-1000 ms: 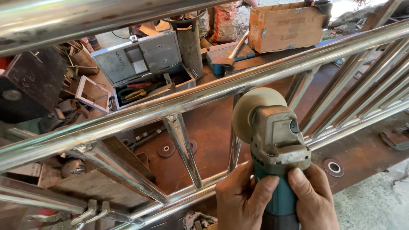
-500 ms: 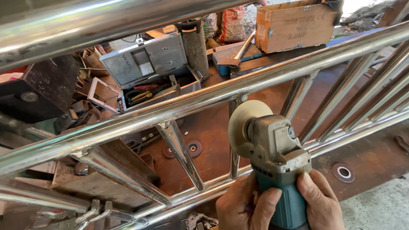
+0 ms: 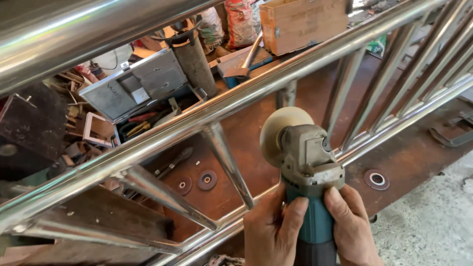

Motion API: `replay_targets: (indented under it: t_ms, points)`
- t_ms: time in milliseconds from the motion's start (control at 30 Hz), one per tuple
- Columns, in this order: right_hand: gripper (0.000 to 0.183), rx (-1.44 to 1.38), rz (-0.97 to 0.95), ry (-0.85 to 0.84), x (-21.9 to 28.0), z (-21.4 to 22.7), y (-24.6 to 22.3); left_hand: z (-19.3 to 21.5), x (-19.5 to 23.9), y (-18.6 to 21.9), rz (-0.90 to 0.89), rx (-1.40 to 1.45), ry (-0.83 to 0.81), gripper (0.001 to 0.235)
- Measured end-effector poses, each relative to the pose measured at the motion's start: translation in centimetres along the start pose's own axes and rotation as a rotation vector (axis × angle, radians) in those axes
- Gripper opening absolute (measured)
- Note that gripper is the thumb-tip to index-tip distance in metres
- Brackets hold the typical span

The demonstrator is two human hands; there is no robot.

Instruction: Using an angle grinder to polish and smooth the weld joints on a stainless steel railing.

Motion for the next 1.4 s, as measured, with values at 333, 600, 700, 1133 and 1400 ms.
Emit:
replay_targets:
  t_ms: [333,600,700,1133,1400]
  points:
    - [0.051,0.069,0.068,0.002,-1.8,-1.3,-6.0,-4.1,-3.2,2.2,-0.076,0.017,0.014,0.033]
    - [0.053,0.17,0.002,0.049,-0.7,-2.4,-7.3,-3.8,-3.5,1.4,-0.039,0.065,0.035,0.044]
    - [0.054,0.174,-0.014,0.131,-0.3,-2.3,-7.5,-3.8,-3.6,1.1,-0.056,0.067,0.051,0.044]
    - [0.049,0.186,-0.075,0.294,1.2,-1.7,-7.8,-4.4,-3.6,2.4,-0.098,0.154,-0.043,0.039]
    - [0.053,0.261,0.01,0.283,1.7,-3.4,-8.4,-2.7,-4.2,2.8,-0.129,0.192,-0.029,0.036]
Point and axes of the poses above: each hand's wrist, its own x-axis away from the middle knuckle, its own z-axis out of the back of the hand, y = z × x, the point moved 8 cm from there along -x, towards the middle knuckle, and after that the axes turned 2 degrees about y, right-handed, at the moved point
